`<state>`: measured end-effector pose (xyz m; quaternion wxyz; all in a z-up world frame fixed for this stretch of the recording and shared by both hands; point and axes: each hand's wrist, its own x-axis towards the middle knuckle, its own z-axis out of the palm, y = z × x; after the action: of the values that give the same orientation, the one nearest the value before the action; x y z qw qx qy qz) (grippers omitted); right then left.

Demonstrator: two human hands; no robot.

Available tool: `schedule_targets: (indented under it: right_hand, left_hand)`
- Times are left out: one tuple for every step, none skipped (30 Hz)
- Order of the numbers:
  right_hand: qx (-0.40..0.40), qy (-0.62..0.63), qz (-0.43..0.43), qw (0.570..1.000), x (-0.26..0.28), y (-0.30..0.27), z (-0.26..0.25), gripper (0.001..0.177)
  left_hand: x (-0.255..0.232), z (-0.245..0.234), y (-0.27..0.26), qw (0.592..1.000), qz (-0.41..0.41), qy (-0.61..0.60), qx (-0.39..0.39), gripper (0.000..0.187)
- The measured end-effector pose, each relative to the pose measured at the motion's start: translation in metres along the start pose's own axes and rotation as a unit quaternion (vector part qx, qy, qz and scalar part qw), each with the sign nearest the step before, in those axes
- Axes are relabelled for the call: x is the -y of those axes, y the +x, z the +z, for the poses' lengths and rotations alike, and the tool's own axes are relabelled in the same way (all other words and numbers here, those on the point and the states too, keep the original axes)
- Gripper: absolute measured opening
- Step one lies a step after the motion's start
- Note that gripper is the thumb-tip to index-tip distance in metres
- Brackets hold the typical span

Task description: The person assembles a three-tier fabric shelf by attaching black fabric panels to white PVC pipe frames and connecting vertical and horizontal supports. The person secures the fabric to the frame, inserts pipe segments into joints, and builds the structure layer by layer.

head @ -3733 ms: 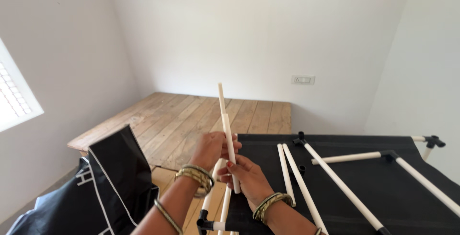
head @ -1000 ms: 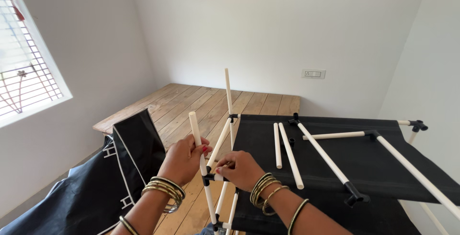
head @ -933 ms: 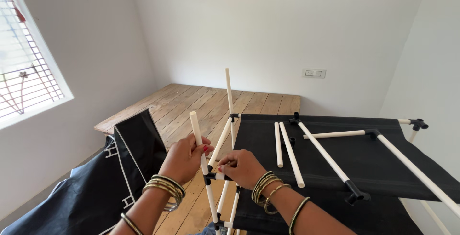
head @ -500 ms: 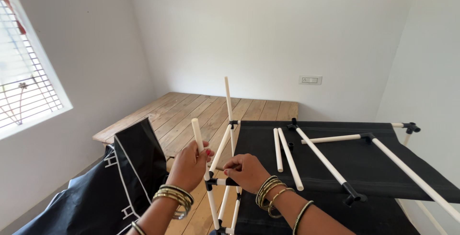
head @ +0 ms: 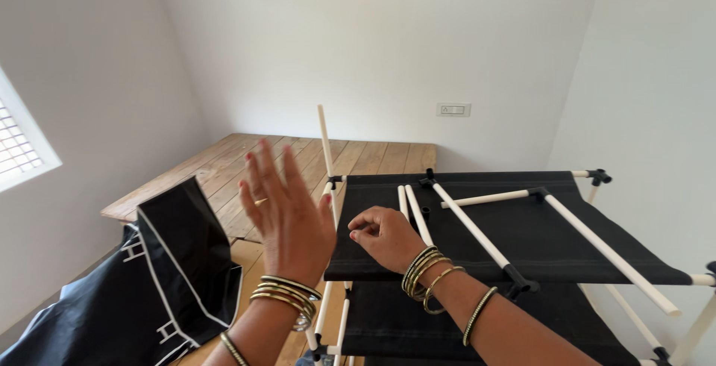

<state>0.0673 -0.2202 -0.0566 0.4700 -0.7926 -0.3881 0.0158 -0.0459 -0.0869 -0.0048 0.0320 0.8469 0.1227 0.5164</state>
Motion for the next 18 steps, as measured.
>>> schedule_targets:
  right_hand:
    - [-0.005, 0.004, 0.006, 1.0, 0.001, -0.001, -0.004, 0.024]
    - [-0.01, 0.009, 0.013, 1.0, 0.001, -0.002, -0.008, 0.024]
    - [-0.015, 0.013, 0.019, 1.0, 0.002, -0.003, -0.013, 0.024]
    - [-0.021, -0.001, 0.023, 1.0, 0.002, -0.004, -0.018, 0.025]
    - [-0.028, -0.015, 0.027, 0.999, 0.002, -0.005, -0.023, 0.026]
    - [-0.035, -0.028, 0.031, 0.999, 0.002, -0.006, -0.028, 0.027]
    - [-0.03, -0.024, 0.064, 0.997, 0.002, -0.006, -0.033, 0.027]
    - [-0.025, -0.02, 0.097, 0.995, 0.001, -0.007, -0.039, 0.028]
    - [-0.021, -0.016, 0.131, 0.991, -0.001, -0.009, -0.045, 0.028]
    - [-0.026, -0.014, 0.092, 0.995, -0.004, -0.011, -0.052, 0.028]
    - [-0.031, -0.013, 0.054, 0.998, -0.007, -0.013, -0.059, 0.028]
    - [-0.035, -0.013, 0.015, 0.999, -0.011, -0.015, -0.066, 0.029]
    - [-0.045, -0.023, 0.028, 0.998, -0.015, -0.017, -0.072, 0.029]
    - [-0.055, -0.034, 0.042, 0.997, -0.019, -0.019, -0.078, 0.029]
    - [-0.065, -0.043, 0.055, 0.995, -0.023, -0.02, -0.084, 0.029]
    - [-0.07, -0.044, 0.053, 0.995, -0.027, -0.022, -0.09, 0.028]
    - [-0.075, -0.045, 0.051, 0.995, -0.031, -0.024, -0.095, 0.027]
    - [-0.081, -0.045, 0.049, 0.994, -0.035, -0.027, -0.101, 0.027]
  left_hand:
    - [-0.006, 0.004, 0.0, 1.0, 0.014, 0.006, 0.004, 0.082]
    - [-0.013, 0.008, 0.001, 1.0, 0.027, 0.011, 0.009, 0.076]
    - [-0.019, 0.013, 0.001, 0.999, 0.04, 0.016, 0.012, 0.07]
    - [-0.027, 0.02, 0.001, 0.998, 0.032, -0.002, 0.058, 0.063]
    - [-0.035, 0.027, 0.0, 0.994, 0.024, -0.019, 0.103, 0.056]
    - [-0.042, 0.034, -0.002, 0.988, 0.016, -0.037, 0.148, 0.049]
    - [-0.047, 0.04, -0.003, 0.976, -0.022, -0.068, 0.207, 0.038]
    - [-0.051, 0.047, -0.004, 0.957, -0.06, -0.098, 0.265, 0.03]
    - [-0.056, 0.054, -0.004, 0.954, -0.068, -0.104, 0.272, 0.026]
    - [-0.06, 0.062, -0.004, 0.951, -0.076, -0.109, 0.28, 0.023]
    - [-0.064, 0.07, -0.003, 0.947, -0.084, -0.116, 0.287, 0.021]
    - [-0.069, 0.078, -0.001, 0.934, -0.111, -0.112, 0.319, 0.021]
    - [-0.073, 0.087, 0.001, 0.92, -0.139, -0.107, 0.351, 0.02]
    - [-0.077, 0.094, 0.002, 0.903, -0.166, -0.101, 0.383, 0.019]
    - [-0.081, 0.102, 0.004, 0.898, -0.166, -0.091, 0.397, 0.02]
    - [-0.085, 0.109, 0.005, 0.893, -0.166, -0.081, 0.411, 0.021]
    - [-0.089, 0.116, 0.006, 0.887, -0.167, -0.071, 0.425, 0.023]
    - [-0.092, 0.122, 0.007, 0.88, -0.176, -0.072, 0.436, 0.022]
